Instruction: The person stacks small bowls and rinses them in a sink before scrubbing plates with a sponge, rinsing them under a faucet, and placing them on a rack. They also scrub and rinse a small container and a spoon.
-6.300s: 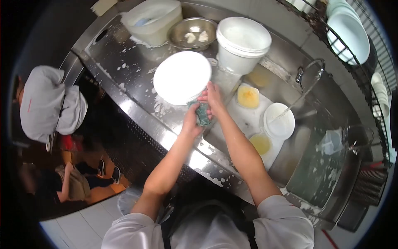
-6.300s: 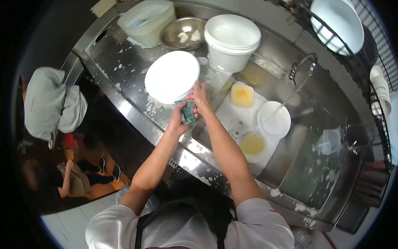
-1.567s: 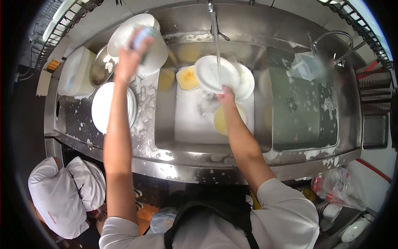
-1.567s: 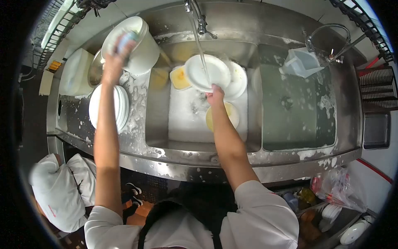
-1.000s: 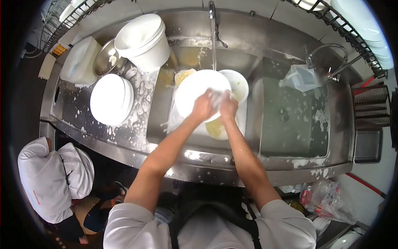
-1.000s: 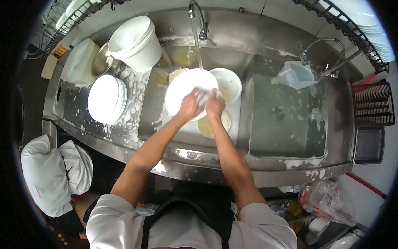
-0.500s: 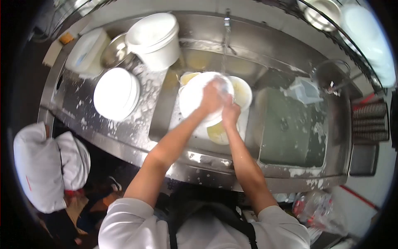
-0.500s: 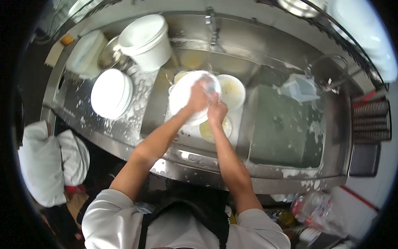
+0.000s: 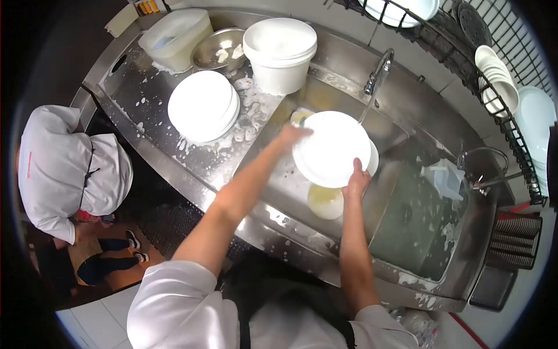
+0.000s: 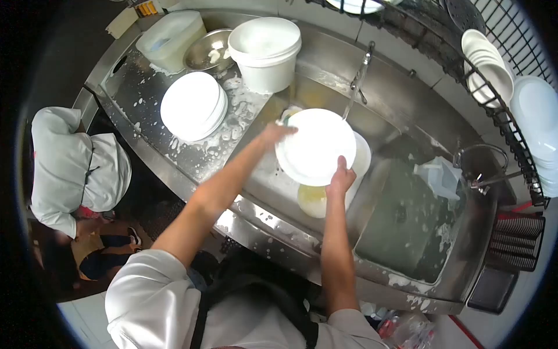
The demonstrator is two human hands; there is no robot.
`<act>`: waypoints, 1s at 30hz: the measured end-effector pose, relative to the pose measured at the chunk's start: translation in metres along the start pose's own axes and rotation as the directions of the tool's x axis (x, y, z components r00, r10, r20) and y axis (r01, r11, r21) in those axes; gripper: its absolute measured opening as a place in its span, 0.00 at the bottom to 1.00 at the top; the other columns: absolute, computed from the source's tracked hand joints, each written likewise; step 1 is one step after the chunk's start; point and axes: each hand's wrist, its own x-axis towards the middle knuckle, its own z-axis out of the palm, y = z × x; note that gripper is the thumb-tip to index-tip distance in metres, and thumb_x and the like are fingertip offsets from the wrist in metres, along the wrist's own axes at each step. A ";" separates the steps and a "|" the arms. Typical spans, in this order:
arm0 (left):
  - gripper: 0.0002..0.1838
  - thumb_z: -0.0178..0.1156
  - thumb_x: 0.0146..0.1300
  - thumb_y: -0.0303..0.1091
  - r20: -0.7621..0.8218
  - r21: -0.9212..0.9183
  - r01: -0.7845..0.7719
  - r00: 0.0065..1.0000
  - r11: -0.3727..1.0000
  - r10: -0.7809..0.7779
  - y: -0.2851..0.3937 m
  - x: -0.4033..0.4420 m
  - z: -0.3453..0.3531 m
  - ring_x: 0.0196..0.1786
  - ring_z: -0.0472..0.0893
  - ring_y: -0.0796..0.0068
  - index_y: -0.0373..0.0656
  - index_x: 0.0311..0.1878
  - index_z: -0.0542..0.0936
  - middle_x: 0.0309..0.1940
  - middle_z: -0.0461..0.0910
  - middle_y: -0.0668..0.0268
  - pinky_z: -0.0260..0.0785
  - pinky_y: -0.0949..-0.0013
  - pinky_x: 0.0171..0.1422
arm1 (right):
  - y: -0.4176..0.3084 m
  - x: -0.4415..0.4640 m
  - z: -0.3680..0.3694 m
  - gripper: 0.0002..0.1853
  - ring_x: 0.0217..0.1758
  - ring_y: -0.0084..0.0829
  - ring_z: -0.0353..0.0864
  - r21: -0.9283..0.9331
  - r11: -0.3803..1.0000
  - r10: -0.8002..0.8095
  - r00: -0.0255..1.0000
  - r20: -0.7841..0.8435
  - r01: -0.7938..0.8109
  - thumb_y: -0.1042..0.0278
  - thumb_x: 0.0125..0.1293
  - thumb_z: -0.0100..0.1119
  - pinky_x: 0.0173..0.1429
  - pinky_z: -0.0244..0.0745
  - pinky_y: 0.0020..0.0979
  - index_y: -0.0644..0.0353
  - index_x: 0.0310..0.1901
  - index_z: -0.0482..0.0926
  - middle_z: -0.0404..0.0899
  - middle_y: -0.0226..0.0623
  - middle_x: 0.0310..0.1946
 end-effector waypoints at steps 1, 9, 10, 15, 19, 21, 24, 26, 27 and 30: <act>0.25 0.64 0.55 0.33 0.011 -0.431 0.000 1.000 0.902 0.005 -0.033 0.003 -0.001 0.59 0.74 0.54 0.36 0.57 0.74 0.58 0.72 0.53 0.69 0.57 0.60 | 0.008 0.006 0.008 0.18 0.45 0.32 0.80 0.106 0.994 0.001 0.999 -0.034 0.003 0.70 0.65 0.57 0.48 0.78 0.33 0.79 0.48 0.73 0.80 0.44 0.42; 0.24 0.60 0.53 0.23 -0.377 -0.286 -0.248 0.917 0.925 0.129 -0.015 -0.068 -0.047 0.45 0.81 0.59 0.23 0.54 0.71 0.47 0.78 0.48 0.75 0.63 0.53 | 0.038 -0.006 0.057 0.22 0.46 0.39 0.80 0.133 0.935 0.302 0.934 0.191 -0.329 0.64 0.65 0.57 0.54 0.77 0.40 0.64 0.58 0.69 0.78 0.39 0.48; 0.23 0.60 0.54 0.24 -0.560 -0.254 -0.368 0.810 0.894 0.174 -0.036 -0.054 -0.026 0.42 0.82 0.58 0.22 0.53 0.71 0.44 0.79 0.48 0.77 0.63 0.49 | 0.048 -0.001 0.072 0.23 0.45 0.39 0.80 -0.026 0.945 0.327 0.944 0.054 -0.326 0.62 0.64 0.57 0.52 0.78 0.40 0.63 0.58 0.69 0.78 0.39 0.49; 0.22 0.59 0.55 0.26 -0.250 -0.170 -0.166 0.961 0.971 0.121 -0.003 -0.085 -0.100 0.28 0.83 0.61 0.17 0.49 0.71 0.35 0.81 0.46 0.78 0.66 0.36 | 0.068 -0.027 0.091 0.22 0.47 0.40 0.79 0.352 0.877 0.223 0.926 0.306 -0.327 0.65 0.66 0.55 0.51 0.77 0.39 0.68 0.57 0.67 0.76 0.42 0.49; 0.22 0.57 0.56 0.24 -0.626 -0.171 -0.488 0.724 0.856 0.288 -0.062 -0.049 -0.065 0.33 0.82 0.61 0.19 0.52 0.69 0.41 0.79 0.47 0.77 0.63 0.38 | 0.057 -0.040 0.126 0.26 0.58 0.41 0.73 0.265 0.920 0.228 0.943 0.241 -0.290 0.71 0.66 0.52 0.61 0.72 0.41 0.67 0.64 0.60 0.69 0.44 0.59; 0.24 0.57 0.55 0.22 -0.444 -0.219 -0.345 0.868 0.913 0.222 -0.047 -0.069 -0.096 0.41 0.81 0.60 0.21 0.55 0.67 0.48 0.77 0.46 0.76 0.61 0.46 | 0.071 -0.068 0.116 0.26 0.57 0.41 0.75 0.374 0.887 0.116 0.916 0.384 -0.270 0.69 0.66 0.53 0.59 0.73 0.41 0.71 0.63 0.61 0.71 0.45 0.58; 0.24 0.58 0.58 0.23 -0.247 -0.502 -0.106 0.969 0.859 -0.025 0.014 -0.122 -0.131 0.45 0.81 0.60 0.23 0.56 0.67 0.48 0.78 0.50 0.77 0.62 0.48 | 0.048 -0.060 0.131 0.22 0.47 0.41 0.81 0.260 0.930 0.151 0.913 0.379 -0.261 0.66 0.67 0.53 0.49 0.80 0.38 0.74 0.57 0.67 0.76 0.49 0.49; 0.22 0.57 0.59 0.25 -0.468 -0.622 -0.356 0.883 0.698 0.033 -0.027 -0.101 -0.091 0.36 0.82 0.61 0.25 0.55 0.68 0.43 0.79 0.51 0.79 0.66 0.37 | 0.038 -0.079 0.173 0.21 0.41 0.39 0.82 0.126 0.974 0.167 0.974 0.154 -0.187 0.68 0.68 0.52 0.43 0.80 0.34 0.77 0.55 0.68 0.77 0.50 0.47; 0.21 0.57 0.60 0.26 -0.573 -0.644 -0.485 0.818 0.592 0.046 -0.040 -0.092 -0.084 0.32 0.83 0.61 0.26 0.54 0.68 0.41 0.80 0.52 0.79 0.68 0.32 | 0.045 -0.083 0.191 0.20 0.41 0.38 0.81 0.123 0.984 0.111 0.980 0.164 -0.131 0.69 0.68 0.52 0.42 0.80 0.34 0.78 0.54 0.68 0.77 0.50 0.46; 0.18 0.56 0.62 0.29 -0.189 -0.859 -0.126 0.979 0.496 -0.078 -0.023 -0.133 -0.111 0.32 0.82 0.63 0.31 0.53 0.70 0.41 0.79 0.54 0.79 0.67 0.32 | 0.048 -0.102 0.228 0.19 0.39 0.38 0.81 -0.029 0.999 0.045 0.983 0.176 -0.040 0.70 0.67 0.52 0.39 0.77 0.33 0.80 0.51 0.70 0.78 0.50 0.43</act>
